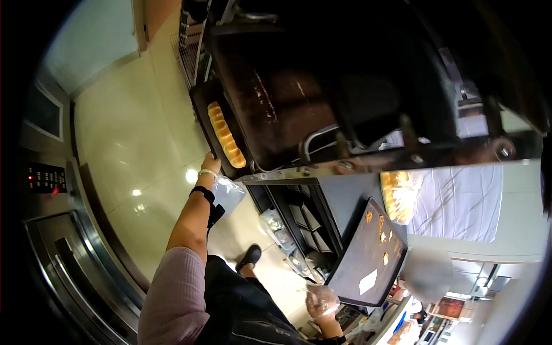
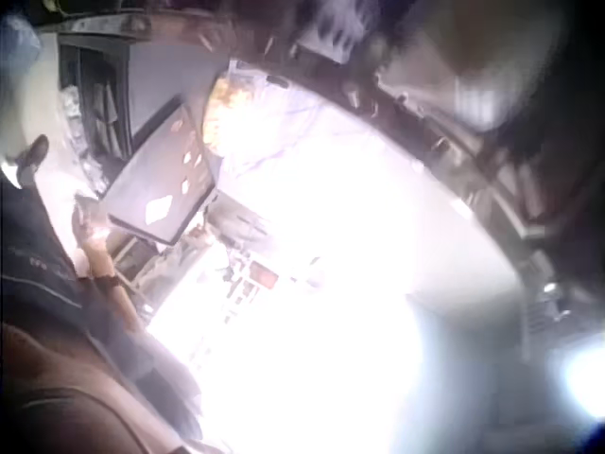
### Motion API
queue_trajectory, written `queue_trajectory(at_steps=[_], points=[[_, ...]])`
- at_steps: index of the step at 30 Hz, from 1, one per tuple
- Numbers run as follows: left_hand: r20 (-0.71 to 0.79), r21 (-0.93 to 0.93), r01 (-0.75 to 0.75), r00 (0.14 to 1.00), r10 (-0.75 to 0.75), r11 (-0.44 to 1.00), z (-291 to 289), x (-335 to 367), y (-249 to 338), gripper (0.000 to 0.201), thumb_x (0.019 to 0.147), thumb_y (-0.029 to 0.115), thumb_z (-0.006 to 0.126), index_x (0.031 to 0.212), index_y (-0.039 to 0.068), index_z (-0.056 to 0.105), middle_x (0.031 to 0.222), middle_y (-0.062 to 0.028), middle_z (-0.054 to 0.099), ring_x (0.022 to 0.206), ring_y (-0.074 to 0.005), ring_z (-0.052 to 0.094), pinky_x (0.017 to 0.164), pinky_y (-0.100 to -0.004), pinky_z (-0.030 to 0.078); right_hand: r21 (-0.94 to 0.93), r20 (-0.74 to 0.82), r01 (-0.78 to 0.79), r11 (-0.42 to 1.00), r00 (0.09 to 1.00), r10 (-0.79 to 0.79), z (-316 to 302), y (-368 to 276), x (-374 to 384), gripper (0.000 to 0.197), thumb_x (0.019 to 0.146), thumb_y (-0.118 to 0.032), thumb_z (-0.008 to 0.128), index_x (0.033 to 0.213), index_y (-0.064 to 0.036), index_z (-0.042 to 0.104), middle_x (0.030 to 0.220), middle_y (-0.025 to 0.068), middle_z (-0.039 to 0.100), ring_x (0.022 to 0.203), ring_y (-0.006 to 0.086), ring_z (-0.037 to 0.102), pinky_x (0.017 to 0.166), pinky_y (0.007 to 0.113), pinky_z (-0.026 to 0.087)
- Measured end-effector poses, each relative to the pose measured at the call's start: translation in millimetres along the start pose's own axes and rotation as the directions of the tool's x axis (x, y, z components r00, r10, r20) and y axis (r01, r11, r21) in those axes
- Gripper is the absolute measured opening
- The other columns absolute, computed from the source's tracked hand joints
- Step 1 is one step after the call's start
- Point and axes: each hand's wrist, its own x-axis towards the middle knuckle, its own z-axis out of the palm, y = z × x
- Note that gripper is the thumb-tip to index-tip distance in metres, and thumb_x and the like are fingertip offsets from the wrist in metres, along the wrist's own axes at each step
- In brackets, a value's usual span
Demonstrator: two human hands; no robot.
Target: The person picks up baked bread from a metal tray and puts them into plastic bags by hand, using a small scraper to clean the tray between batches.
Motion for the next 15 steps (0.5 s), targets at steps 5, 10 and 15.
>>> queue_trajectory(at_steps=[5, 10, 15], points=[[-0.155, -0.071, -0.19, 0.972, 0.177, 0.979, 3.1, -8.9, -5.2, 0.032, 0.073, 0.014, 0.055, 0.098, -0.006, 0.052, 0.093, -0.0238, 0.059, 0.091, -0.0372, 0.055, 0.081, -0.0394, 0.043, 0.351, 0.042, 0.148, 0.925, 0.984, -0.174, 73.4, -27.7, 87.0, 0.023, 0.073, -0.011, 0.062, 0.096, -0.0056, 0.061, 0.084, 0.0094, 0.064, 0.074, 0.0239, 0.062, 0.067, 0.034, 0.051], [-0.202, -0.259, -0.097, 0.978, 0.044, 0.961, -69.9, -22.2, -49.9, 0.028, 0.071, 0.015, 0.052, 0.092, -0.004, 0.054, 0.085, -0.0211, 0.06, 0.078, -0.0353, 0.056, 0.072, -0.0369, 0.044, 0.785, 0.467, -0.378, 0.491, 0.882, -0.068, 199.3, -42.7, 176.2, 0.045, 0.084, -0.034, 0.053, 0.114, 0.0, 0.05, 0.101, 0.013, 0.06, 0.082, 0.0211, 0.059, 0.072, 0.031, 0.048], [-0.535, -0.123, -0.002, 0.843, -0.064, 0.992, -176.9, -78.3, -67.3, 0.034, 0.085, 0.026, 0.048, 0.095, -0.006, 0.055, 0.089, -0.0214, 0.06, 0.083, -0.0348, 0.056, 0.076, -0.0375, 0.042, 0.589, 0.8, -0.686, -0.427, 0.569, 0.19, 308.1, -67.4, 270.3, 0.051, 0.082, -0.034, 0.056, 0.118, 0.0002, 0.044, 0.104, 0.0149, 0.057, 0.089, 0.028, 0.056, 0.084, 0.04, 0.042]])
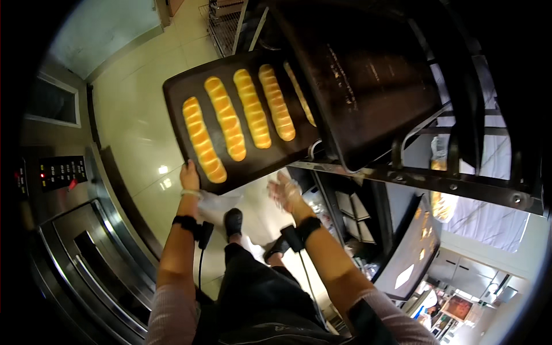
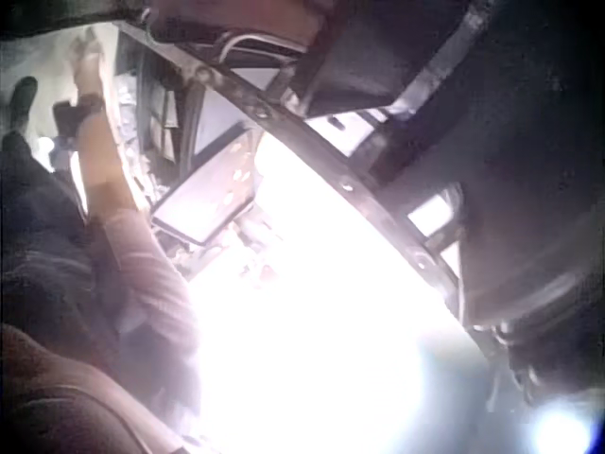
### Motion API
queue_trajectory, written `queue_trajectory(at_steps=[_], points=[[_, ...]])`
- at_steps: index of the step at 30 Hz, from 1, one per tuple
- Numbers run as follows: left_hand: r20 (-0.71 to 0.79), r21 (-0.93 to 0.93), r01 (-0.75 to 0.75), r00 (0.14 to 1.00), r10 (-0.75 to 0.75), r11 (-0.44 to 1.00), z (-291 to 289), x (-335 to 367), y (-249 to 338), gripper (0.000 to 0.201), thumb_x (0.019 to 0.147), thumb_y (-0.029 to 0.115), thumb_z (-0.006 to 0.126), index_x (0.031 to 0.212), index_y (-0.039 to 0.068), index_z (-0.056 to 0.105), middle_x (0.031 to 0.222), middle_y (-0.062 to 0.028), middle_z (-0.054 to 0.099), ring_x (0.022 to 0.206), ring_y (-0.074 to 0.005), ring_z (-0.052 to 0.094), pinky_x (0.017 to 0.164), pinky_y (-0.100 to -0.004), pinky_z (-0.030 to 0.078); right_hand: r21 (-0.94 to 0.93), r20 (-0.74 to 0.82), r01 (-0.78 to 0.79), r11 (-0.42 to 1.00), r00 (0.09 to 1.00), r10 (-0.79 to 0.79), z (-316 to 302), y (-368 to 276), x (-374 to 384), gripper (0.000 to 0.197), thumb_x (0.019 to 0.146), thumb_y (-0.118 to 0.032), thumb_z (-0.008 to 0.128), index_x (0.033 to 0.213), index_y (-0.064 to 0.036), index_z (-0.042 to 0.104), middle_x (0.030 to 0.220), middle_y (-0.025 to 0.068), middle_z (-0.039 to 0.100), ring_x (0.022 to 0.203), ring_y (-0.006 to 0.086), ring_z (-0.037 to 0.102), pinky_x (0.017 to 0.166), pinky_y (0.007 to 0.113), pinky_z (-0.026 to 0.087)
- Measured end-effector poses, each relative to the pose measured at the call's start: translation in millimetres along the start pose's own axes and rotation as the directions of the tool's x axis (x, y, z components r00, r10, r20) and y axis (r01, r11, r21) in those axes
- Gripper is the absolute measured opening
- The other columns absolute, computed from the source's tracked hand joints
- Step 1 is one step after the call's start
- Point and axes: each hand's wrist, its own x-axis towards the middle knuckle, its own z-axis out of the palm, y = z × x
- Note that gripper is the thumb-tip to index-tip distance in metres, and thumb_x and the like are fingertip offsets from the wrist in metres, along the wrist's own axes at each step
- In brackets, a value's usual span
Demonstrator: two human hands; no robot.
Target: The person picks up baked bread from a metal tray and puts them into plastic bags by hand, using a small scraper to clean the tray between batches.
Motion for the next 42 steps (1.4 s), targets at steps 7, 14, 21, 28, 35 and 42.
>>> queue_trajectory(at_steps=[7, 14, 21, 28, 35, 42], points=[[-0.09, 0.314, -0.145, 0.979, 0.182, 0.938, -169.2, -44.2, -28.0, 0.034, 0.088, 0.023, 0.049, 0.098, -0.01, 0.054, 0.093, -0.0184, 0.061, 0.081, -0.0269, 0.057, 0.075, -0.0338, 0.043, 0.001, -0.143, 0.258, 0.966, 0.956, -0.255, -11.5, -4.4, 79.1, 0.005, 0.071, -0.004, 0.053, 0.076, -0.0045, 0.054, 0.074, 0.0089, 0.057, 0.068, 0.023, 0.053, 0.064, 0.031, 0.044], [-0.161, 0.192, 0.062, 0.986, -0.031, 0.979, -352.9, -203.9, -57.9, 0.03, 0.089, 0.02, 0.05, 0.097, -0.008, 0.055, 0.09, -0.0132, 0.061, 0.079, -0.0196, 0.056, 0.073, -0.0306, 0.044, -0.53, 0.304, 0.175, 0.83, 0.953, -0.007, 34.9, 41.2, -65.3, 0.013, 0.066, 0.003, 0.056, 0.077, -0.0015, 0.06, 0.083, 0.0069, 0.061, 0.075, 0.0197, 0.054, 0.07, 0.031, 0.044], [-0.234, -0.015, 0.271, 0.935, -0.267, 0.962, -461.3, -374.8, -93.3, 0.039, 0.089, 0.023, 0.05, 0.111, -0.009, 0.047, 0.1, -0.0155, 0.057, 0.084, -0.0225, 0.055, 0.071, -0.0316, 0.046, -0.357, 0.181, -0.208, 0.911, 0.941, 0.286, -25.3, 73.2, -249.4, 0.021, 0.068, -0.012, 0.069, 0.085, -0.0032, 0.061, 0.065, 0.0044, 0.057, 0.049, 0.0117, 0.049, 0.043, 0.026, 0.04], [-0.016, 0.058, 0.119, 0.993, -0.118, 0.991, -442.0, -416.0, -51.4, 0.04, 0.088, 0.025, 0.052, 0.104, -0.011, 0.049, 0.093, -0.0162, 0.057, 0.079, -0.0224, 0.056, 0.067, -0.0322, 0.046, -0.485, 0.093, -0.303, 0.82, 0.915, 0.393, -118.0, 36.4, -462.5, 0.027, 0.074, -0.019, 0.067, 0.095, -0.004, 0.059, 0.083, 0.0082, 0.061, 0.059, 0.0116, 0.053, 0.046, 0.024, 0.041], [0.357, 0.205, -0.304, 0.908, 0.218, 0.93, -489.4, -422.4, -0.8, 0.038, 0.088, 0.025, 0.053, 0.101, -0.011, 0.052, 0.091, -0.0126, 0.058, 0.078, -0.0169, 0.051, 0.069, -0.0294, 0.044, 0.106, 0.192, 0.277, 0.955, 0.937, -0.293, -194.6, 125.6, -620.0, 0.04, 0.071, -0.005, 0.067, 0.109, -0.0035, 0.055, 0.102, 0.0065, 0.06, 0.093, 0.0171, 0.056, 0.078, 0.028, 0.046], [0.632, -0.101, -0.452, 0.659, 0.408, 0.886, -286.7, -460.5, 147.2, 0.026, 0.089, 0.017, 0.049, 0.094, -0.008, 0.055, 0.087, -0.0091, 0.06, 0.076, -0.0149, 0.053, 0.069, -0.0303, 0.044, 0.311, -0.255, 0.563, 0.765, 0.825, -0.504, -311.3, 109.8, -600.7, 0.027, 0.066, -0.001, 0.064, 0.093, -0.0012, 0.06, 0.084, 0.0081, 0.062, 0.076, 0.0196, 0.059, 0.065, 0.035, 0.048]])
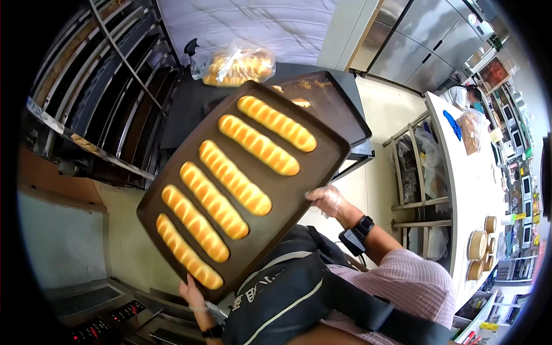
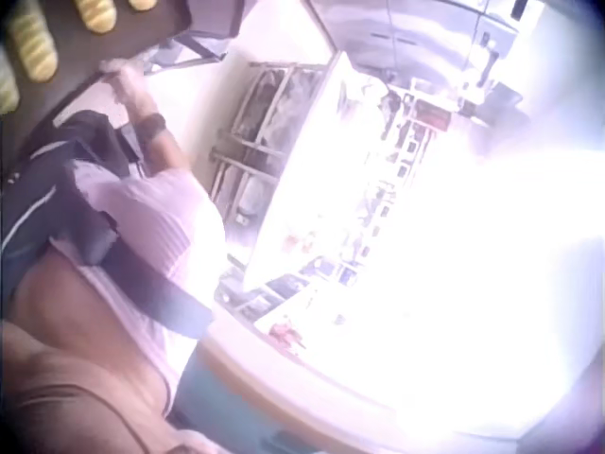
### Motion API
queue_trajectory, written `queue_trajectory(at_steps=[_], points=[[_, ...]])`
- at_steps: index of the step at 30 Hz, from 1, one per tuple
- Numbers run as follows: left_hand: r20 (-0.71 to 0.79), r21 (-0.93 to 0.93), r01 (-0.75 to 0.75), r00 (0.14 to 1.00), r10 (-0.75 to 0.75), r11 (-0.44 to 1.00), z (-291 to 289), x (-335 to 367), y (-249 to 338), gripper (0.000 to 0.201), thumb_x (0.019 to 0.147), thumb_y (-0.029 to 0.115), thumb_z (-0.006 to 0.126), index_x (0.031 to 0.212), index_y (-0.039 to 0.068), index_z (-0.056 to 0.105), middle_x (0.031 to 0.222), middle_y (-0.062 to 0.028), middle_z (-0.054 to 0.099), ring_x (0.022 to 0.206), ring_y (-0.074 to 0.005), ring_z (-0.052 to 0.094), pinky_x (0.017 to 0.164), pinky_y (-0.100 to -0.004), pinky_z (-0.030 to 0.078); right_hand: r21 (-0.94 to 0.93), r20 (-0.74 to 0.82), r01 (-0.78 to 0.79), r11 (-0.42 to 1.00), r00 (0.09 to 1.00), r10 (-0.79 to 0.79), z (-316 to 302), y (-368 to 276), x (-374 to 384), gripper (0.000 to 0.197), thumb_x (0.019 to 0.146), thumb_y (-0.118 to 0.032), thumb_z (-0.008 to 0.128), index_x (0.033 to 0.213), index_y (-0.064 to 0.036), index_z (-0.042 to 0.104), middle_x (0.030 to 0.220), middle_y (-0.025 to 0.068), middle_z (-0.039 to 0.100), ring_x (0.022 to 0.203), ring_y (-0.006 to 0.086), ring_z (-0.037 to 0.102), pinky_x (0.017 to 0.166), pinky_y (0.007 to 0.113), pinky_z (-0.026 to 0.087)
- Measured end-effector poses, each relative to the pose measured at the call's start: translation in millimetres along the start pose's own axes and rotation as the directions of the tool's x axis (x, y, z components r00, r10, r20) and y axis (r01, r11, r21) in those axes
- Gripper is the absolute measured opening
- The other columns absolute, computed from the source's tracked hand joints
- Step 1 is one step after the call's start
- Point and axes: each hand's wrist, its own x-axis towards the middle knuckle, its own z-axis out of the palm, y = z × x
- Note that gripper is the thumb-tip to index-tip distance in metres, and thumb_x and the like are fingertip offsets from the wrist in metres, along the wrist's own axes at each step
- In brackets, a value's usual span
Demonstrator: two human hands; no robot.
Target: The person picks up baked bread from a metal tray and puts them into plastic bags by hand, using a small scraper to clean the tray between batches.
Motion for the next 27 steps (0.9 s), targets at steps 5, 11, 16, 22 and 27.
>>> queue_trajectory(at_steps=[5, 11, 16, 22, 27], points=[[0.115, 0.06, -0.138, 0.985, 0.131, 0.989, 116.7, 100.8, 23.9, 0.022, 0.085, 0.013, 0.054, 0.072, -0.005, 0.054, 0.064, -0.0034, 0.054, 0.059, -0.0099, 0.044, 0.054, -0.0274, 0.039, 0.218, -0.137, 0.288, 0.932, 0.955, -0.263, -40.5, -51.3, 50.5, 0.027, 0.066, -0.003, 0.055, 0.093, -0.0011, 0.058, 0.088, 0.0061, 0.06, 0.077, 0.0208, 0.058, 0.072, 0.038, 0.048], [0.188, 0.162, -0.111, 0.979, 0.08, 0.981, 239.3, 164.2, 70.0, 0.028, 0.081, 0.012, 0.057, 0.061, -0.006, 0.047, 0.057, -0.0067, 0.051, 0.054, -0.0132, 0.043, 0.051, -0.0321, 0.039, 0.221, -0.441, 0.446, 0.867, 0.839, -0.319, -106.4, -88.9, 131.0, 0.014, 0.069, -0.021, 0.056, 0.081, -0.0132, 0.056, 0.075, 0.0017, 0.057, 0.065, 0.0173, 0.052, 0.061, 0.032, 0.042], [0.148, -0.067, 0.067, 0.987, -0.056, 0.996, 277.6, 176.9, 58.4, 0.018, 0.08, 0.008, 0.055, 0.073, -0.009, 0.054, 0.071, -0.0107, 0.058, 0.063, -0.015, 0.05, 0.06, -0.0293, 0.042, 0.716, -0.414, 0.443, 0.54, 0.892, -0.183, -87.1, -81.4, 151.9, 0.028, 0.079, -0.038, 0.047, 0.085, -0.0115, 0.055, 0.075, 0.0025, 0.057, 0.062, 0.0176, 0.05, 0.056, 0.03, 0.042], [0.176, -0.035, 0.168, 0.971, -0.159, 0.985, 301.1, 166.3, 102.5, 0.013, 0.077, 0.003, 0.053, 0.081, -0.009, 0.055, 0.081, -0.0107, 0.06, 0.07, -0.0169, 0.052, 0.066, -0.0284, 0.042, 0.352, -0.589, 0.341, 0.871, 0.804, -0.077, -108.5, 23.0, 264.3, 0.033, 0.081, -0.041, 0.046, 0.091, -0.0107, 0.056, 0.08, 0.0049, 0.059, 0.069, 0.0218, 0.053, 0.062, 0.032, 0.043], [0.203, -0.036, 0.174, 0.965, -0.163, 0.984, 300.2, 158.4, 101.5, 0.016, 0.078, 0.003, 0.052, 0.088, -0.009, 0.057, 0.086, -0.0098, 0.06, 0.075, -0.017, 0.054, 0.071, -0.0288, 0.043, 0.273, -0.556, 0.088, 0.958, 0.827, 0.082, -77.0, 69.9, 282.8, 0.038, 0.083, -0.042, 0.046, 0.098, -0.0087, 0.056, 0.087, 0.0064, 0.061, 0.077, 0.0256, 0.055, 0.067, 0.035, 0.045]])
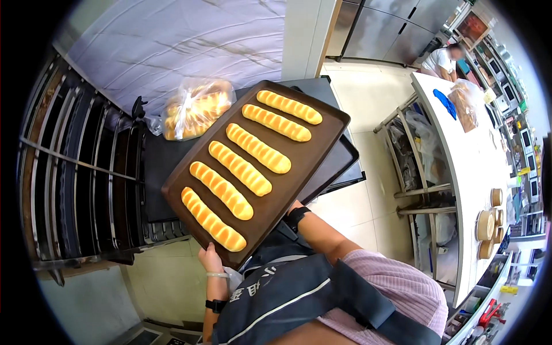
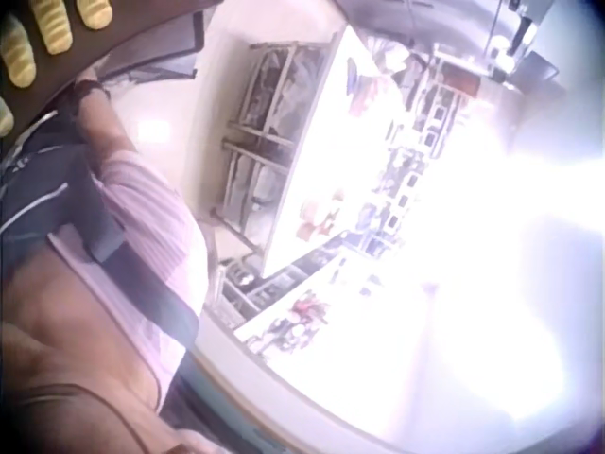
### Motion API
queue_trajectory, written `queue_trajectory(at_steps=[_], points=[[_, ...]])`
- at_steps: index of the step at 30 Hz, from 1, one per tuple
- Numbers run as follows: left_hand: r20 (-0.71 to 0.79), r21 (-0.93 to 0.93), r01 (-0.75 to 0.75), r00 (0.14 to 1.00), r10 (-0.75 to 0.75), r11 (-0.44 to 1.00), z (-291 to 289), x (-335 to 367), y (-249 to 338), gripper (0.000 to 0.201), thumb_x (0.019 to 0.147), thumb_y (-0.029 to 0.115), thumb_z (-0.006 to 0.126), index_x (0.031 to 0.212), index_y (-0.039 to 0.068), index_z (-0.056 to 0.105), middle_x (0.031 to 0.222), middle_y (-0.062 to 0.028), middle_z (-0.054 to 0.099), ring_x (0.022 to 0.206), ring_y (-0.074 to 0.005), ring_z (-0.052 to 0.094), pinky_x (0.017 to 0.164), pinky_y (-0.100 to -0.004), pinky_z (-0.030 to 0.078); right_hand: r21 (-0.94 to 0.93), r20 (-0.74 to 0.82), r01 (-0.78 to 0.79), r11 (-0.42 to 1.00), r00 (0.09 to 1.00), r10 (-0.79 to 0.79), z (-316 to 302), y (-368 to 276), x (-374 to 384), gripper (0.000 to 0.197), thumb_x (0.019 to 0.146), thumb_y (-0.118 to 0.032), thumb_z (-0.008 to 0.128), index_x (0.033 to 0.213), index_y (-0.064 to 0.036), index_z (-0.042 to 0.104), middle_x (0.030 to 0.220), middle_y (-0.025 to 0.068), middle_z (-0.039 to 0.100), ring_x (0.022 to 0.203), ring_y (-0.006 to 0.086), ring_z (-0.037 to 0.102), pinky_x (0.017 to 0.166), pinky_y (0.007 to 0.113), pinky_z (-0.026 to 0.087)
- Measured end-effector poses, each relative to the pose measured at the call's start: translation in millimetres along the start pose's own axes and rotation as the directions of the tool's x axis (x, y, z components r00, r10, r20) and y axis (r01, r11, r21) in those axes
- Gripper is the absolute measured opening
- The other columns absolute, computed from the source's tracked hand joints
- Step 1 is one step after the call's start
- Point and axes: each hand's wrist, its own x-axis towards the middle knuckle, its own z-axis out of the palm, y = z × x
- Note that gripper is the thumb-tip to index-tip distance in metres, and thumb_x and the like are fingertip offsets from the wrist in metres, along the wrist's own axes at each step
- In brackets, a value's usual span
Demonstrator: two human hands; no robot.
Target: The person picks up baked bread from a metal tray and puts them into plastic bags by hand, using a small scraper to clean the tray between batches.
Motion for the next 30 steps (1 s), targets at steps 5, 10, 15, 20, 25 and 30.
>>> queue_trajectory(at_steps=[5, 10, 15, 20, 25, 30], points=[[0.009, 0.008, 0.022, 1.0, -0.022, 1.0, 5.9, 1.2, -8.3, 0.019, 0.078, 0.005, 0.052, 0.091, -0.008, 0.058, 0.088, -0.0093, 0.061, 0.076, -0.0175, 0.056, 0.07, -0.0279, 0.043, -0.339, -0.139, 0.189, 0.921, 0.959, -0.248, -41.0, -32.8, 23.8, 0.043, 0.084, -0.043, 0.046, 0.105, -0.0067, 0.057, 0.094, 0.0078, 0.063, 0.085, 0.0295, 0.057, 0.073, 0.037, 0.046], [0.114, -0.143, 0.178, 0.98, -0.163, 0.974, 10.1, -7.8, -15.2, 0.01, 0.075, 0.004, 0.055, 0.08, -0.004, 0.057, 0.081, -0.0064, 0.059, 0.071, -0.0132, 0.052, 0.065, -0.0252, 0.042, -0.881, 0.394, 0.342, -0.326, 0.913, -0.107, -119.4, -165.8, -55.7, 0.033, 0.078, -0.031, 0.058, 0.092, -0.0011, 0.061, 0.084, 0.0116, 0.065, 0.079, 0.0261, 0.061, 0.071, 0.035, 0.048], [0.34, 0.019, 0.3, 0.895, -0.288, 0.954, 22.8, -27.0, -14.3, 0.016, 0.075, 0.006, 0.053, 0.078, -0.009, 0.058, 0.073, -0.01, 0.061, 0.061, -0.0168, 0.057, 0.054, -0.0276, 0.046, -0.852, -0.058, 0.181, 0.491, 0.901, -0.431, -186.8, -224.9, -120.9, 0.025, 0.068, -0.018, 0.069, 0.084, 0.0001, 0.064, 0.074, 0.012, 0.065, 0.064, 0.0208, 0.061, 0.06, 0.032, 0.049], [0.653, 0.223, 0.507, 0.556, -0.514, 0.833, 32.3, -37.7, -40.6, 0.022, 0.079, 0.01, 0.048, 0.078, -0.011, 0.057, 0.073, -0.0211, 0.063, 0.044, -0.0214, 0.056, 0.042, -0.0263, 0.046, -0.967, 0.253, 0.195, -0.164, 0.66, -0.707, -105.9, -252.3, -168.9, 0.022, 0.079, -0.025, 0.057, 0.082, -0.0044, 0.061, 0.071, 0.0156, 0.061, 0.065, 0.0296, 0.059, 0.059, 0.038, 0.047], [0.832, 0.41, 0.331, 0.246, -0.497, 0.85, 30.7, -28.9, -55.6, 0.034, 0.088, 0.023, 0.048, 0.103, -0.008, 0.05, 0.088, -0.0152, 0.064, 0.042, -0.0104, 0.048, 0.039, -0.0204, 0.038, -0.719, 0.682, 0.518, -0.464, 0.398, -0.613, -15.2, -195.2, -203.0, 0.012, 0.078, -0.018, 0.053, 0.086, -0.0122, 0.06, 0.063, 0.0127, 0.055, 0.058, 0.0286, 0.055, 0.049, 0.038, 0.043], [0.794, 0.337, 0.312, 0.412, -0.446, 0.888, -16.1, -3.4, -36.3, 0.026, 0.088, 0.021, 0.047, 0.097, -0.002, 0.055, 0.083, -0.0131, 0.065, 0.041, -0.009, 0.046, 0.039, -0.0191, 0.037, -0.398, 0.917, 0.799, -0.451, 0.353, -0.184, 44.5, -117.7, -267.9, 0.025, 0.073, -0.012, 0.052, 0.096, -0.0116, 0.06, 0.071, 0.0073, 0.059, 0.06, 0.0233, 0.058, 0.048, 0.035, 0.045]])
